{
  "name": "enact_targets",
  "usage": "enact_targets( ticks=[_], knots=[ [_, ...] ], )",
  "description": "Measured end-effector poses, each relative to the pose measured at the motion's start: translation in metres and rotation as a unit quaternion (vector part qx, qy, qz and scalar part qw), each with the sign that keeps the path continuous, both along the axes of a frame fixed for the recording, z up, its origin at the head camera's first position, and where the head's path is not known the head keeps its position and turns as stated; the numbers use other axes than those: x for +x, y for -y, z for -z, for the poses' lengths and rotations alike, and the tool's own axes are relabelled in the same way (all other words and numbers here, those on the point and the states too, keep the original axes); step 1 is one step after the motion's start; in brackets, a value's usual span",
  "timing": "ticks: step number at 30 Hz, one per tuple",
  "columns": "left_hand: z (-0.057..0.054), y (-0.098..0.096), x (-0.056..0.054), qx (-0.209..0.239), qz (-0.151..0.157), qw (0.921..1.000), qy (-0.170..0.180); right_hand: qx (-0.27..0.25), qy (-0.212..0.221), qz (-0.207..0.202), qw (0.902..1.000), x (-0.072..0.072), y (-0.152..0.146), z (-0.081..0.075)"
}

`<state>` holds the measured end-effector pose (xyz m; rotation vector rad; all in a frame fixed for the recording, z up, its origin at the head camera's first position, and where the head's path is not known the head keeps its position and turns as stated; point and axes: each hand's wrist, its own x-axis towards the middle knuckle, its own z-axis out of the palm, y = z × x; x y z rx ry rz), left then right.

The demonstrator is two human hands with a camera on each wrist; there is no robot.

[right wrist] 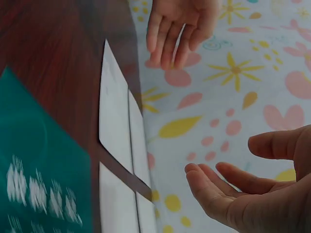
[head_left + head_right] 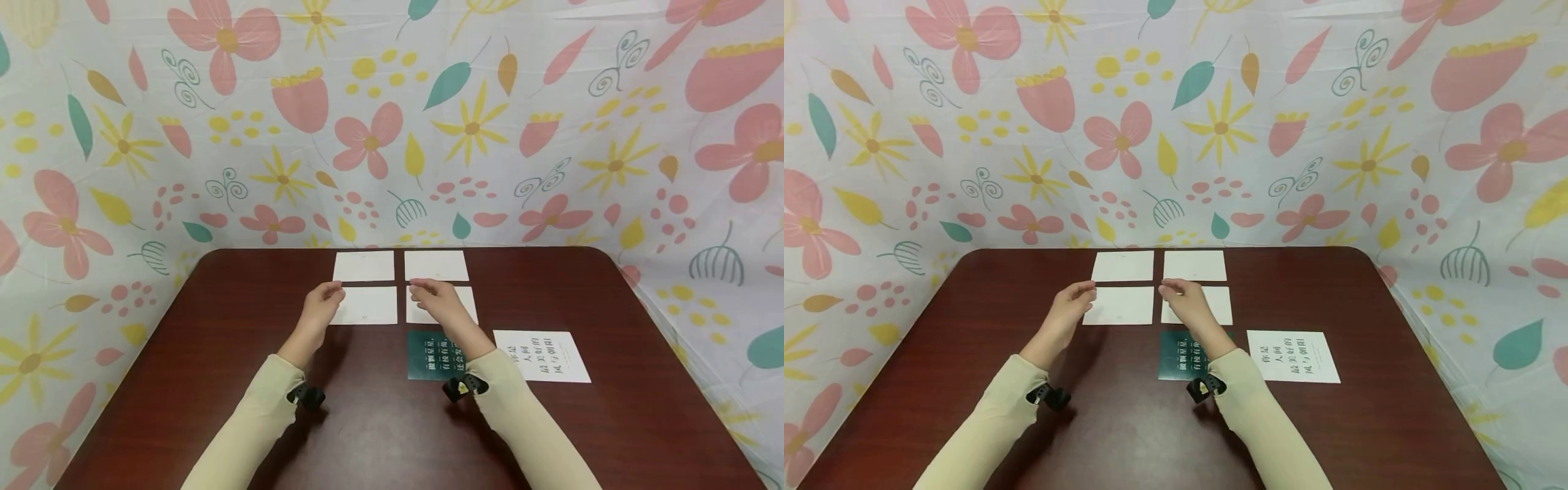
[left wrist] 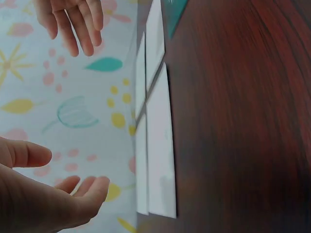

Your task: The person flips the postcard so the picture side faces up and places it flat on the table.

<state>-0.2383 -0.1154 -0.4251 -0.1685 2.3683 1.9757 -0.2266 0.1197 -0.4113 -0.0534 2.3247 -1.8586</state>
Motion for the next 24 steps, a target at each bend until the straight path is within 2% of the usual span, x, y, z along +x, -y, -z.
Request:
enact_targets(
  ticks=[3, 4, 7, 11, 24],
  knots=[
    [0.006, 0.01, -0.007, 0.011, 0.005, 0.9993, 0.036, -0.02, 0.027, -0.012, 0.9994, -0.004, 0.013, 0.005],
    [0.008, 0.012, -0.008, 0.012, 0.008, 0.9988, 0.048, -0.021, 0.034, -0.017, 0.999, -0.002, 0.018, 0.003],
    [0.014, 0.017, -0.013, 0.012, 0.009, 0.997, 0.076, -0.011, 0.058, -0.02, 0.9981, -0.004, 0.031, 0.01],
    [0.02, 0.02, -0.016, 0.009, 0.0, 0.9964, 0.084, 0.019, 0.077, -0.003, 0.9969, -0.009, 0.043, 0.022],
    [0.027, 0.022, -0.021, -0.005, 0.002, 0.9955, 0.095, 0.056, 0.09, 0.014, 0.9943, -0.011, 0.057, 0.033]
  ],
)
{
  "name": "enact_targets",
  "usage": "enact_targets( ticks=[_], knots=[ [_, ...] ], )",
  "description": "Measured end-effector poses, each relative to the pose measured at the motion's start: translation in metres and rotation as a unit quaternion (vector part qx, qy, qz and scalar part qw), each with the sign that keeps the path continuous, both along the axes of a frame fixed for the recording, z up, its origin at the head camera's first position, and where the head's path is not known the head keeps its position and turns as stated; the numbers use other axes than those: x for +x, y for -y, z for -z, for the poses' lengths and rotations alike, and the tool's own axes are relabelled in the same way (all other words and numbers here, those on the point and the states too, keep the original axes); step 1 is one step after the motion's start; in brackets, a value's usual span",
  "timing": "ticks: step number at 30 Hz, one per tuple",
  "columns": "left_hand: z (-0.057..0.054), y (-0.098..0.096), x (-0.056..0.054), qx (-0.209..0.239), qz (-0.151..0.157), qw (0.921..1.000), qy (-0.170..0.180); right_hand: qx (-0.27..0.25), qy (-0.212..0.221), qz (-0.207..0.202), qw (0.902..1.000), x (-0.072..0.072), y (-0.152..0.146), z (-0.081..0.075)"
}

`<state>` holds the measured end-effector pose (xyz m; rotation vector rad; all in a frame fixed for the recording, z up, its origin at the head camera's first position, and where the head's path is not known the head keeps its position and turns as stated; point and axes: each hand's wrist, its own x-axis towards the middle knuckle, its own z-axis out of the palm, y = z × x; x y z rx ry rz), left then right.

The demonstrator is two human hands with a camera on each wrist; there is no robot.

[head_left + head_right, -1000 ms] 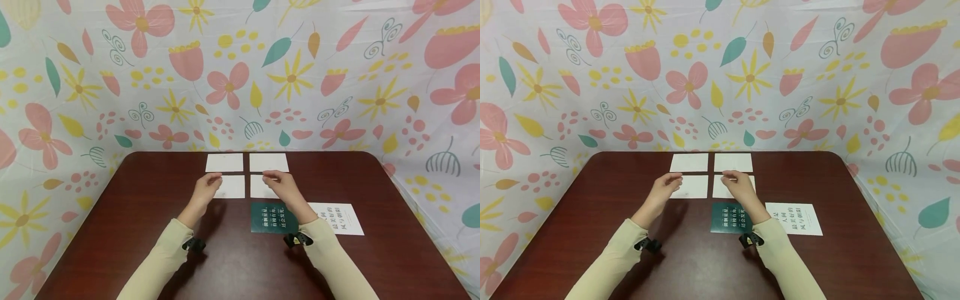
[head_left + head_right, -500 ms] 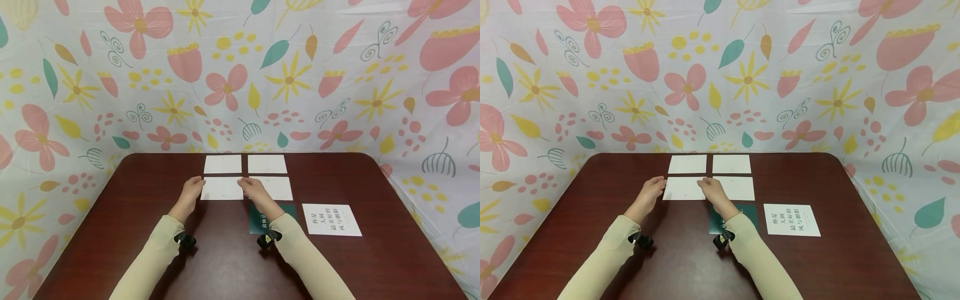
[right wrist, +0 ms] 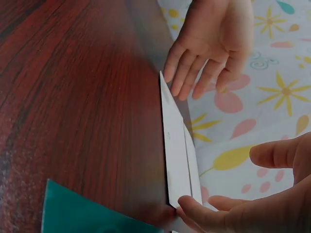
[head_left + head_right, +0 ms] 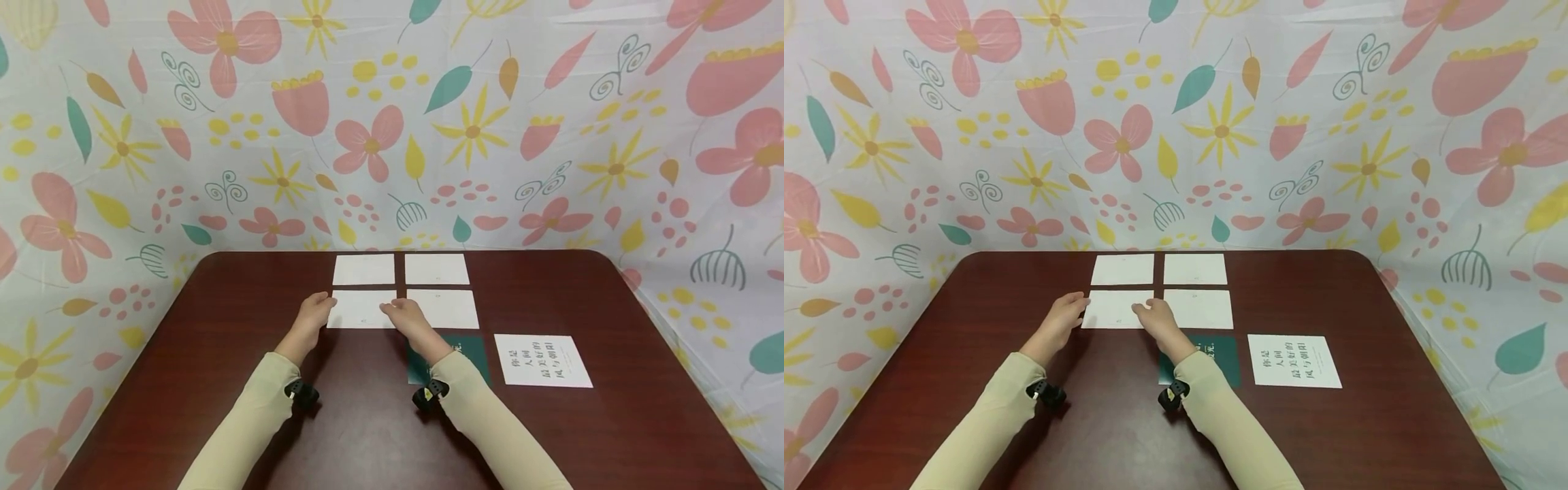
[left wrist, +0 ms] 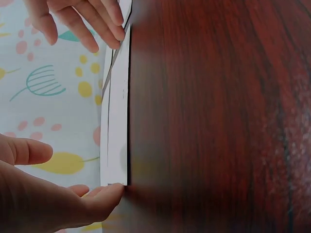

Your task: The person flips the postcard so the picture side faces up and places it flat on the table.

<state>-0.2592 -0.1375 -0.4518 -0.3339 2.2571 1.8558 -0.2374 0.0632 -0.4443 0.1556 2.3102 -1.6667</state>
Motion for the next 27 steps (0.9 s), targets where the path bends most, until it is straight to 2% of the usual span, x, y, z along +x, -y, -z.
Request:
enact_targets(
  ticks=[8, 13, 19, 27],
  knots=[
    [0.001, 0.004, 0.001, 0.018, -0.008, 0.9998, -0.006, -0.004, 0.002, 0.016, 0.9999, -0.003, 0.004, 0.004],
    [0.001, 0.006, 0.002, 0.002, 0.0, 1.0, 0.003, -0.004, 0.001, 0.021, 0.9998, -0.004, 0.007, 0.002],
    [0.002, 0.01, 0.001, -0.014, -0.004, 0.9998, 0.01, -0.006, -0.001, 0.025, 0.9997, -0.004, 0.008, 0.002],
    [0.003, 0.017, -0.001, -0.026, -0.028, 0.9992, -0.014, -0.031, -0.012, 0.034, 0.9989, -0.006, 0.006, 0.0]
  ],
)
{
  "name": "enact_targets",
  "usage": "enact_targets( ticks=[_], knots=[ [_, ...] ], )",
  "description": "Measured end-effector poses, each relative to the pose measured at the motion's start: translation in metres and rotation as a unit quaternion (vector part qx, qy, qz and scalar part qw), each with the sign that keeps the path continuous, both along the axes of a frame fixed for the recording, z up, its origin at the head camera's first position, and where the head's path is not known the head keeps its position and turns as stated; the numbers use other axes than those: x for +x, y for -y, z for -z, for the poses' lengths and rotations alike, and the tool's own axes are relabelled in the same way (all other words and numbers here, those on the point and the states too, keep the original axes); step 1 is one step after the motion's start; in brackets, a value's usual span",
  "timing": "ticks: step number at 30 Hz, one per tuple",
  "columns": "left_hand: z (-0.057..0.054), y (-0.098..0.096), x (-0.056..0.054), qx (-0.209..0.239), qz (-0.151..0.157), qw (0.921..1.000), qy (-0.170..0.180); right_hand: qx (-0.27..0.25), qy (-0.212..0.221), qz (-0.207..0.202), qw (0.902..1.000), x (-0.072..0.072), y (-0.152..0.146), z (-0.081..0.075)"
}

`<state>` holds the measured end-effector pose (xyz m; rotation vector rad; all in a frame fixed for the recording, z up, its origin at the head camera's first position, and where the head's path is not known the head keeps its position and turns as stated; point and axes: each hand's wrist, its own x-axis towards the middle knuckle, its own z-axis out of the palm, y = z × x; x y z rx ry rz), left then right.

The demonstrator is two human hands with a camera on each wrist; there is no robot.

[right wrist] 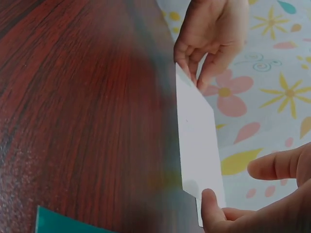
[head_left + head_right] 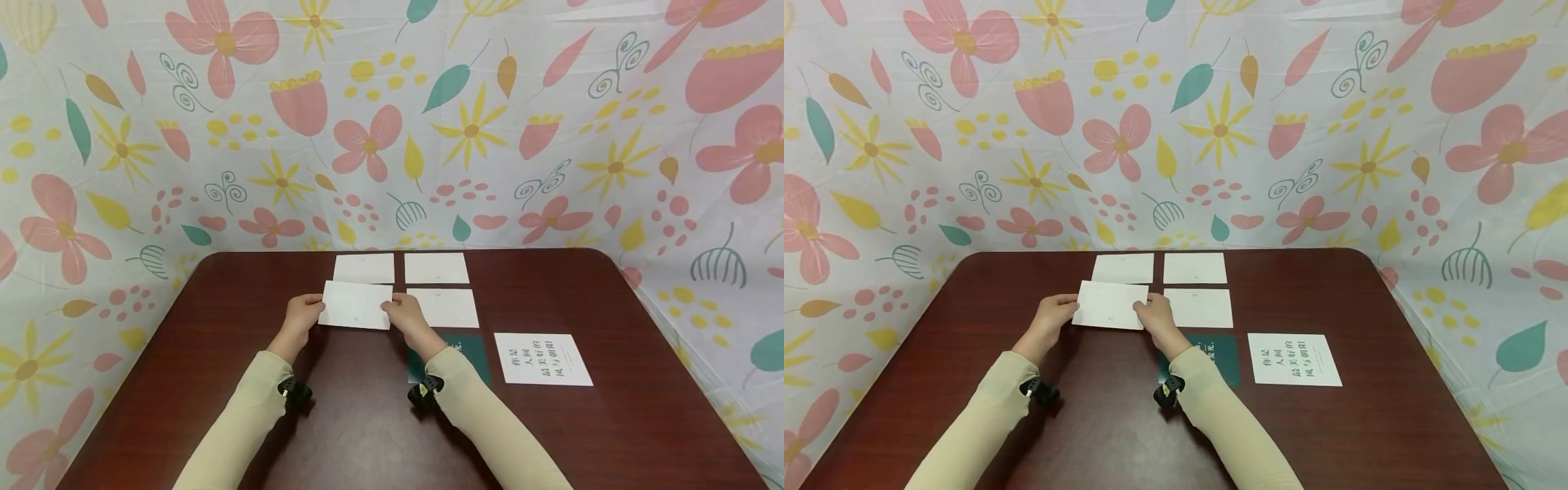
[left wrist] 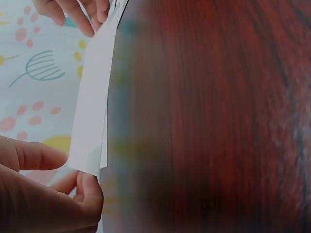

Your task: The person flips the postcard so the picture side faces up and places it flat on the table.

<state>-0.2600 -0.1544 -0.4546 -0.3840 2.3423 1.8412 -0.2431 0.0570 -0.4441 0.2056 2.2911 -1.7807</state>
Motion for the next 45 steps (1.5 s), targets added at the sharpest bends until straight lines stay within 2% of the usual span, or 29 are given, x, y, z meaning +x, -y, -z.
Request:
enact_targets(
  ticks=[6, 22, 31, 39, 45],
  knots=[
    [-0.001, 0.004, 0.0, -0.004, -0.019, 0.9997, -0.018, -0.02, -0.005, 0.011, 0.9997, 0.0, -0.002, -0.002],
    [-0.005, 0.005, 0.002, -0.006, -0.057, 0.9979, -0.031, -0.057, -0.016, 0.031, 0.9978, -0.001, -0.002, -0.003],
    [-0.01, 0.003, 0.004, -0.013, -0.087, 0.9937, -0.07, -0.05, -0.043, 0.033, 0.9973, 0.0, 0.0, -0.009],
    [-0.012, -0.001, 0.007, -0.041, -0.097, 0.9877, -0.116, -0.046, -0.062, 0.042, 0.9961, 0.0, 0.001, -0.011],
    [-0.015, -0.003, 0.009, -0.048, -0.093, 0.9875, -0.118, -0.05, -0.059, 0.056, 0.9954, 0.0, 0.003, -0.013]
  ],
)
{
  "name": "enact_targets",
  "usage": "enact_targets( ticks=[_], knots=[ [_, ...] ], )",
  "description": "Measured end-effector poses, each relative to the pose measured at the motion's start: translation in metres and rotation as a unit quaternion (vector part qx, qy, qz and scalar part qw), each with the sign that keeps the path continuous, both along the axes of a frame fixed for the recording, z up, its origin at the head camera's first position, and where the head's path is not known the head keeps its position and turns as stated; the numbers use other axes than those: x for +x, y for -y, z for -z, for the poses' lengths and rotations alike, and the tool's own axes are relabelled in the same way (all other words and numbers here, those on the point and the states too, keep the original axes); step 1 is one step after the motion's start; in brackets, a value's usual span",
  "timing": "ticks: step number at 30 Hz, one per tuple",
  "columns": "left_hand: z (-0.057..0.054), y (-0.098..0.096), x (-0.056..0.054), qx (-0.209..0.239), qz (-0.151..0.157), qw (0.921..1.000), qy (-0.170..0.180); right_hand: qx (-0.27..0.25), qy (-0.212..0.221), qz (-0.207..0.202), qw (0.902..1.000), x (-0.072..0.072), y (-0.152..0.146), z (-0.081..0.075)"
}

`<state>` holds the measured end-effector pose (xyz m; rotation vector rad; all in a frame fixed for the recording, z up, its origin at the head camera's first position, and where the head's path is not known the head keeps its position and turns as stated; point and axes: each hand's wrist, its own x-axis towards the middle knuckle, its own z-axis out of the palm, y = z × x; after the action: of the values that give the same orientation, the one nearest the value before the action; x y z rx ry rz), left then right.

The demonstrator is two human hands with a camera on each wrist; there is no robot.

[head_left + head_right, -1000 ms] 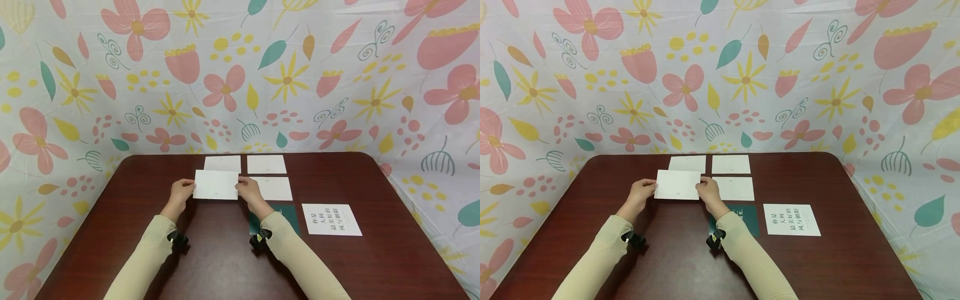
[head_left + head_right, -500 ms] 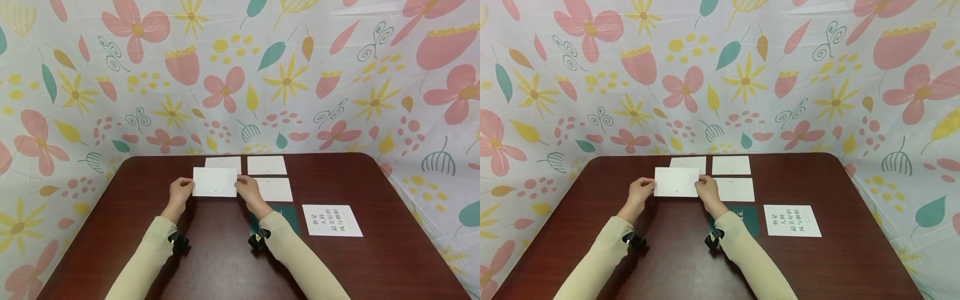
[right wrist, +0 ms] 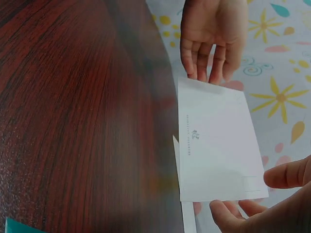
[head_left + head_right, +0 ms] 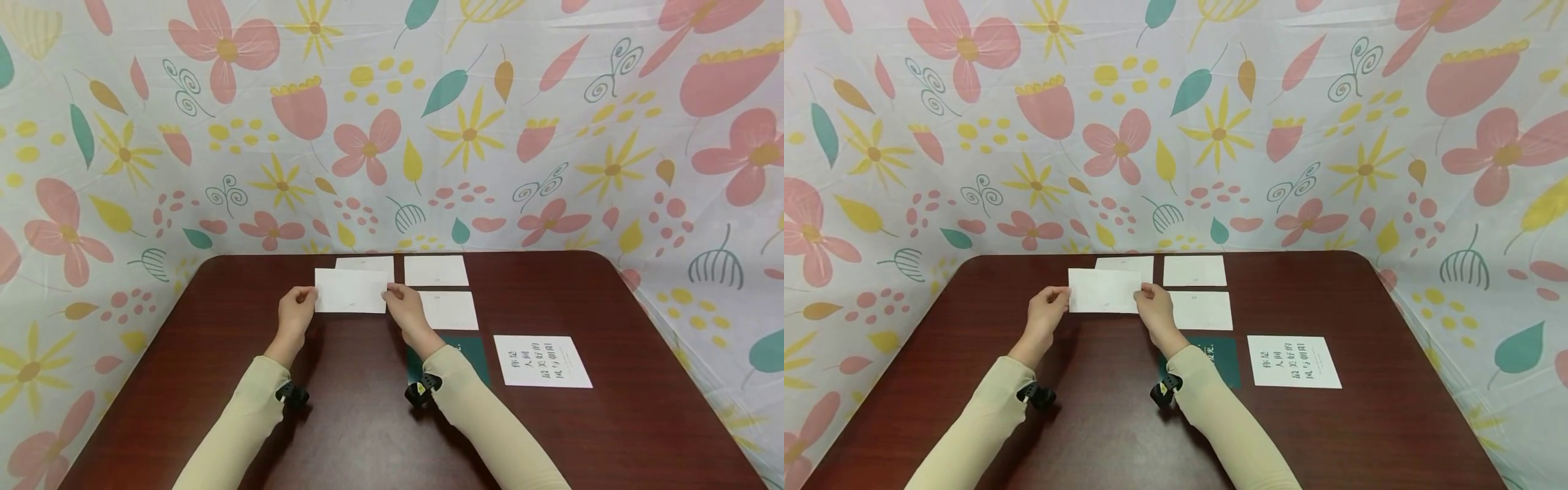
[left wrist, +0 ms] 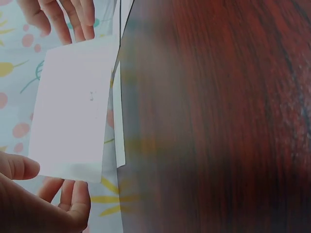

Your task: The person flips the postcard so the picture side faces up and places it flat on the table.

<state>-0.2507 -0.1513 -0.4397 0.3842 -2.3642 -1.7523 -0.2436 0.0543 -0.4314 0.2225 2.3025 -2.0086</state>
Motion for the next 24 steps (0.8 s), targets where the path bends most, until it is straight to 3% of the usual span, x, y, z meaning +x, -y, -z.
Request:
enact_targets(
  ticks=[15, 24],
  knots=[
    [-0.0068, -0.0033, 0.0039, 0.061, 0.023, 0.9976, 0.024, 0.004, 0.01, 0.004, 0.9999, 0.0006, -0.0005, 0.0004],
    [-0.0058, -0.0063, 0.0032, 0.106, 0.005, 0.9944, 0.001, 0.001, 0.005, 0.027, 0.9996, 0.0008, -0.0004, 0.0024]
  ],
)
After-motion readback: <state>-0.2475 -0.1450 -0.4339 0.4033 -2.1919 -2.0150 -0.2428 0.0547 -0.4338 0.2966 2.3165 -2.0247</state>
